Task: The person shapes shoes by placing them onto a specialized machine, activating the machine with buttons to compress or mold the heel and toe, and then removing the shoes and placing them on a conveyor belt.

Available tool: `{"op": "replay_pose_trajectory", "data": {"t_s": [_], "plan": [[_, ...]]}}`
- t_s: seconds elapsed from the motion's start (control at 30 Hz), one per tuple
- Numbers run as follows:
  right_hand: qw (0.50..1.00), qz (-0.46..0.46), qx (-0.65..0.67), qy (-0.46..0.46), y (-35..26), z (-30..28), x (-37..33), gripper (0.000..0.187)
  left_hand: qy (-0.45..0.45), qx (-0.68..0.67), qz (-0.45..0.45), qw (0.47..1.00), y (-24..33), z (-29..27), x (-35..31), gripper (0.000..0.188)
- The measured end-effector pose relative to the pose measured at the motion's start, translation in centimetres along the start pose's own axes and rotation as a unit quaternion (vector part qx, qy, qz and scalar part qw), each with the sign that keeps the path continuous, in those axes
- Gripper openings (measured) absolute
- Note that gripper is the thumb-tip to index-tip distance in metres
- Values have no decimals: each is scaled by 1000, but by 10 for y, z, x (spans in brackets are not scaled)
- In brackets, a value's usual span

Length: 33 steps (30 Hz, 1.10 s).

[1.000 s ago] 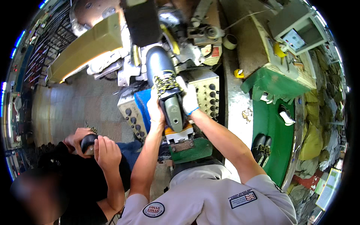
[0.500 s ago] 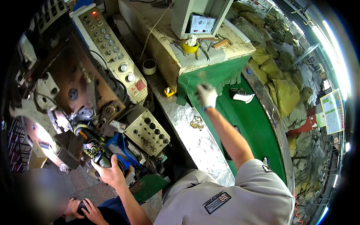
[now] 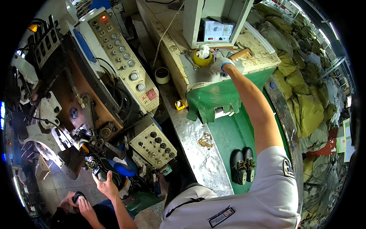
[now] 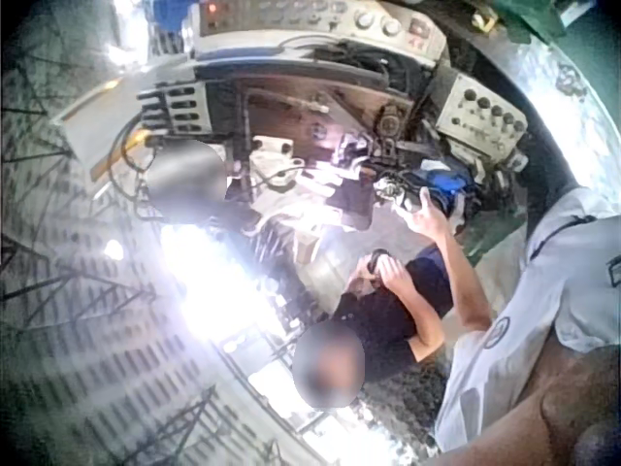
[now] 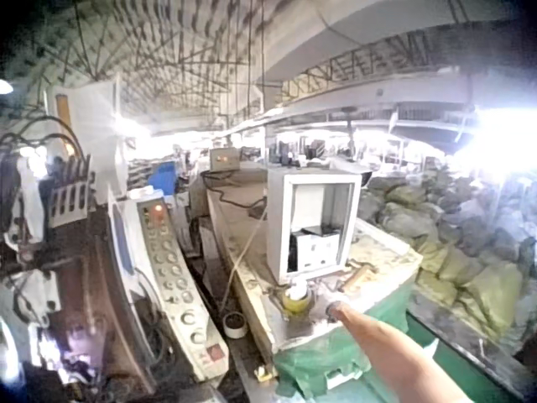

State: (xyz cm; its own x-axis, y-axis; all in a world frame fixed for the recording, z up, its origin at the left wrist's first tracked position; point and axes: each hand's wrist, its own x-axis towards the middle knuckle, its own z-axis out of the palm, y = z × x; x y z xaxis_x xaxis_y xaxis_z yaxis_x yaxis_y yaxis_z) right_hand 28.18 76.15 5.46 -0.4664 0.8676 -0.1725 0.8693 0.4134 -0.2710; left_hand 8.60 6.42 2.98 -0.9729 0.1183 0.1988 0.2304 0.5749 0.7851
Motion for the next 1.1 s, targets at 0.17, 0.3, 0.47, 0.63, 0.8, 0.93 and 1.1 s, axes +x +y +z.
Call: {"op": "replay_pose_trajectory", "data": {"t_s": [0.17, 0.3, 0.47, 0.63, 0.8, 0.93, 1.1], "plan": [[970, 32, 229, -75, 73, -14, 19, 33, -1, -2, 29, 1000, 8, 18, -1, 71], [801, 45, 594, -55, 48, 0, -62, 26, 1, -43, 15, 999, 3, 2, -2, 75], [798, -128, 586, -58, -106, 31, -296, 41, -14, -26, -22, 999, 23, -14, 3, 64], [762, -271, 505, -302, -264, 79, -470, 41, -38, -25, -64, 997, 20, -21, 15, 59], [751, -391, 394, -358, -350, 109, -527, 40, -127, -189, 5, 974, 4, -76, -29, 57], [724, -430, 405, -357, -373, 129, -549, 55, -20, -193, -34, 980, -21, -70, -31, 56], [697, -455, 377, -407, -423, 100, -589, 75, 56, -182, -51, 980, -35, -67, -18, 54]]}}
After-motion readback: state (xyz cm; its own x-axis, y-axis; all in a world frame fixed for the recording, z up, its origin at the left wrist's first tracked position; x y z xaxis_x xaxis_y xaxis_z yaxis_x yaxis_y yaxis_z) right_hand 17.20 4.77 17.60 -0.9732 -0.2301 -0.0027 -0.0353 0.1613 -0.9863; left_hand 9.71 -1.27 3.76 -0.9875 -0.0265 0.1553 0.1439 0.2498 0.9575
